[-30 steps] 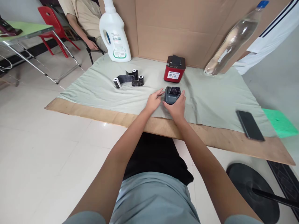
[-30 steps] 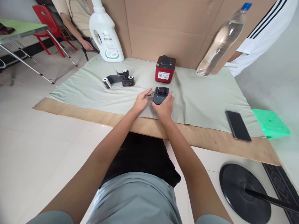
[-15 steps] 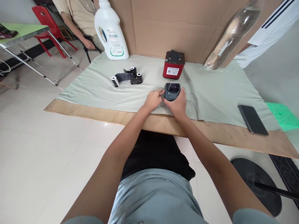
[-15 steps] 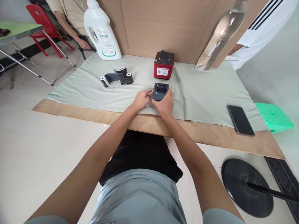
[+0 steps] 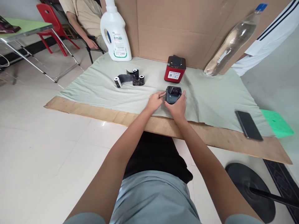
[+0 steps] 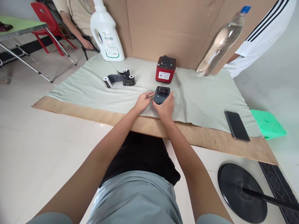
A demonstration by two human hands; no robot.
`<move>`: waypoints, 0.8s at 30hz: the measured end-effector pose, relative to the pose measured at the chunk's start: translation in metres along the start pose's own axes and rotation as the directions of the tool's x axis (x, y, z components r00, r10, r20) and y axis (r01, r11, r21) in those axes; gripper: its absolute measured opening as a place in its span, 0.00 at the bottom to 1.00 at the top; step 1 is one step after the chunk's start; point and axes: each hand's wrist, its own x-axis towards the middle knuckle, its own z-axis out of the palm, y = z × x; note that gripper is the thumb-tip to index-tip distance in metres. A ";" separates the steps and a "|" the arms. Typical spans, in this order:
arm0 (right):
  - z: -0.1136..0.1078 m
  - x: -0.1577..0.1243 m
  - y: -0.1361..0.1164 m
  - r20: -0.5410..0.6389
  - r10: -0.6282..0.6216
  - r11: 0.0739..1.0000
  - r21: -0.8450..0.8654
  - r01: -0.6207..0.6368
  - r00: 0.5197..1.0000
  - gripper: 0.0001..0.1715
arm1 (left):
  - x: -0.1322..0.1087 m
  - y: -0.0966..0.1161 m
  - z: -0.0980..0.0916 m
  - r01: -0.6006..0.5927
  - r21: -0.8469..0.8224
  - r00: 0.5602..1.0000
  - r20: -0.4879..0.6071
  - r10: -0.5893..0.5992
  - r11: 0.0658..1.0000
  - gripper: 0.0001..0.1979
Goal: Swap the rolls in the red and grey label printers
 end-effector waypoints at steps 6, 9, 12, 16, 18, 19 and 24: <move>-0.001 0.000 0.000 0.012 -0.003 1.000 0.005 0.003 1.000 0.73 | 0.009 0.001 0.000 0.091 -0.295 0.996 0.023 -0.089 0.951 0.32; -0.001 0.000 0.000 0.013 0.002 1.000 0.001 -0.002 1.000 0.73 | 0.012 0.004 -0.003 0.150 -0.376 0.989 0.062 -0.137 0.914 0.34; -0.001 -0.001 -0.001 0.010 -0.003 1.000 0.006 0.003 1.000 0.73 | 0.012 0.004 -0.002 0.160 -0.381 0.987 0.071 -0.144 0.911 0.32; -0.001 0.000 0.000 -0.032 -0.017 0.998 0.061 0.019 0.999 0.72 | 0.006 0.003 0.006 0.076 -0.261 0.997 -0.011 -0.081 0.962 0.24; -0.002 0.001 0.002 -0.069 -0.020 0.995 0.097 0.027 0.997 0.67 | 0.002 0.006 0.009 0.023 -0.141 0.999 -0.042 -0.030 0.990 0.24; -0.003 0.002 0.003 -0.083 -0.015 0.993 0.118 0.025 0.996 0.64 | 0.000 0.008 0.010 0.011 -0.076 0.999 -0.040 -0.014 0.997 0.25; -0.007 0.001 0.008 -0.097 0.056 0.958 0.287 -0.026 0.994 0.50 | -0.007 0.018 0.009 0.002 0.143 1.000 0.014 -0.004 0.990 0.31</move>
